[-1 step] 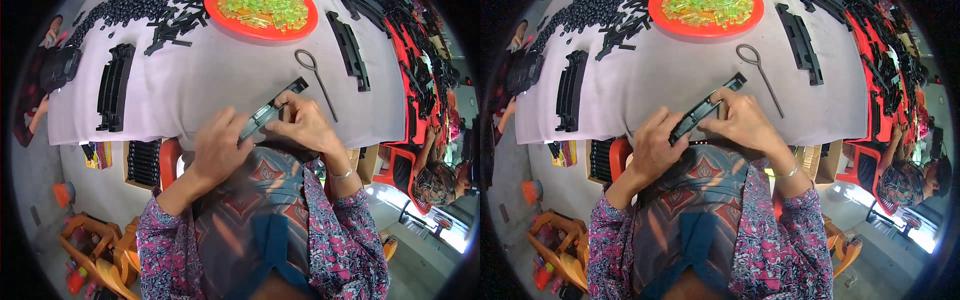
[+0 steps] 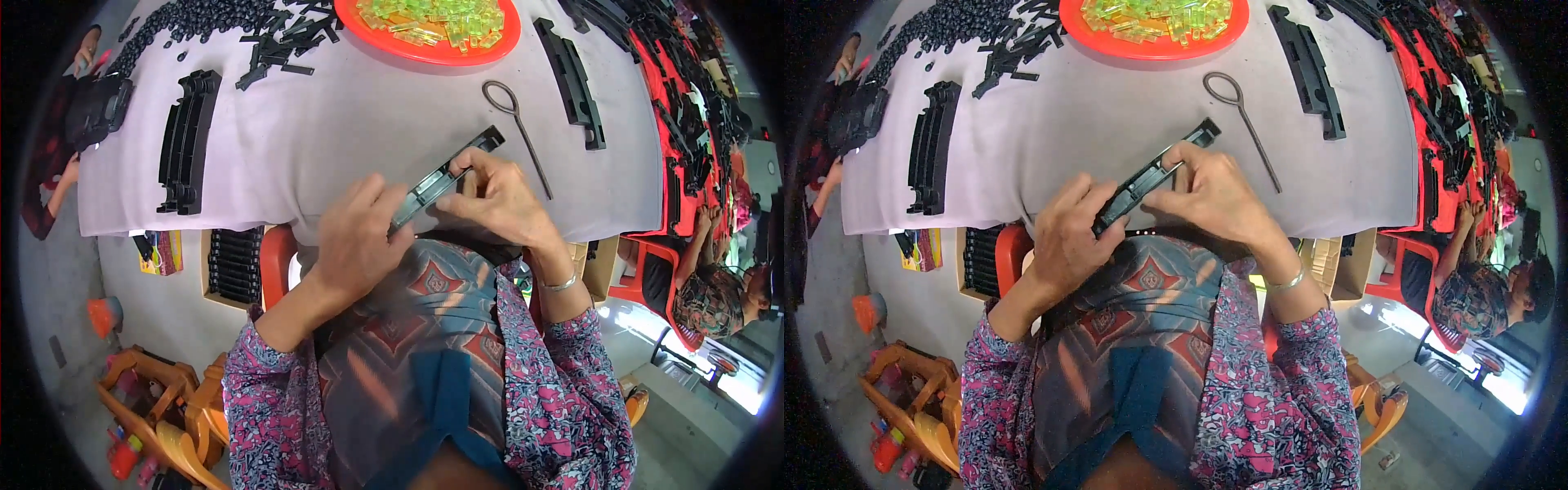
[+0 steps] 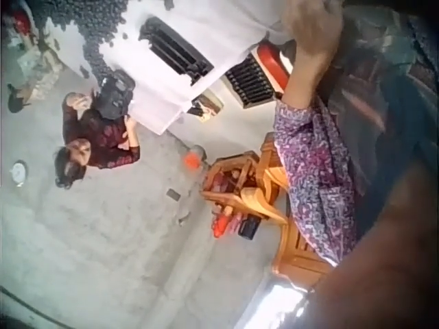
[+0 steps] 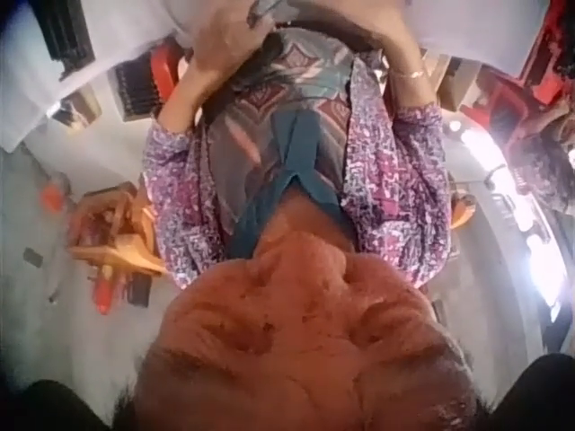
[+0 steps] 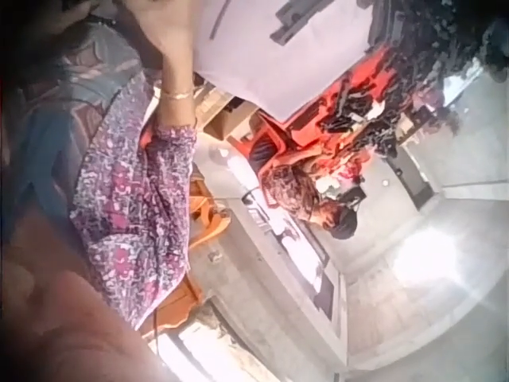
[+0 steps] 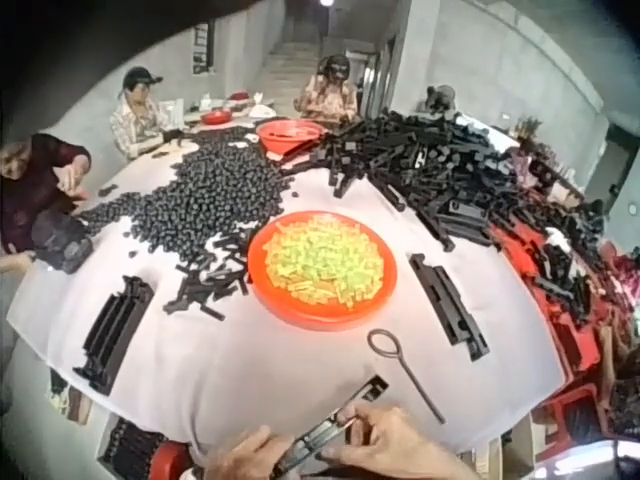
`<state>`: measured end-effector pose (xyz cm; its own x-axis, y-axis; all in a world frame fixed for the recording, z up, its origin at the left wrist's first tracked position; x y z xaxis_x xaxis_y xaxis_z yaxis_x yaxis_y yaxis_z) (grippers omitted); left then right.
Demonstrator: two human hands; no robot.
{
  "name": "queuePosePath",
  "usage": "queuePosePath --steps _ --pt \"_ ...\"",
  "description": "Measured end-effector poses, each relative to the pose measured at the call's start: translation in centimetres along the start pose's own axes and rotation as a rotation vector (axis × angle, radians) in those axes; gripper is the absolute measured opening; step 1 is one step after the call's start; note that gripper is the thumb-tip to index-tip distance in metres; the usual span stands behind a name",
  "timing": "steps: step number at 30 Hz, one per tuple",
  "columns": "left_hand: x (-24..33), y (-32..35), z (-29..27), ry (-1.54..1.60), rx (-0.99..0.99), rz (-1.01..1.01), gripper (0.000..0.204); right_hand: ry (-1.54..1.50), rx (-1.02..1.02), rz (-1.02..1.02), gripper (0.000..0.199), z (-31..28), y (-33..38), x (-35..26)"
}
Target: The person assembles spirit levels by inserting vials into plastic frames, pressing components into place by hand and using a metal loop tool, and packing the assembled levels into a box.
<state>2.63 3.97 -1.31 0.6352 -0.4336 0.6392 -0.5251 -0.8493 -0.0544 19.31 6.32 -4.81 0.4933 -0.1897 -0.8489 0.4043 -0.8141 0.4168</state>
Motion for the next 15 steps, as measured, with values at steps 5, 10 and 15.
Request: queuePosePath --steps 5,10,15 --pt "-0.3 0.1 -0.2 -0.027 0.04 0.008 0.032 -0.206 -0.042 -0.035 0.029 0.6 0.2 -0.3" --pt "-0.1 -0.3 -1.0 -0.019 0.016 -0.016 0.03 -0.263 0.009 -0.034 0.031 1.0 1.3 -0.5" --pt "-0.9 -0.5 -1.0 -0.075 -0.007 0.039 0.031 -0.198 0.01 0.068 0.039 1.5 2.9 -1.4"
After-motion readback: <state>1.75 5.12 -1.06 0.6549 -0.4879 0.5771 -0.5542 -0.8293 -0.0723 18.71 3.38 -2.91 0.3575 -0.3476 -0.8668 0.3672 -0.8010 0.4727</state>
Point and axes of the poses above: each hand's wrist, its own y-axis away from the middle knuckle, its own z-axis out of the palm, x = y × z, the point moved 9 cm from there along -y, towards the middle knuckle, and after that the axes turned 12 degrees about -x, right-handed, at the moved point
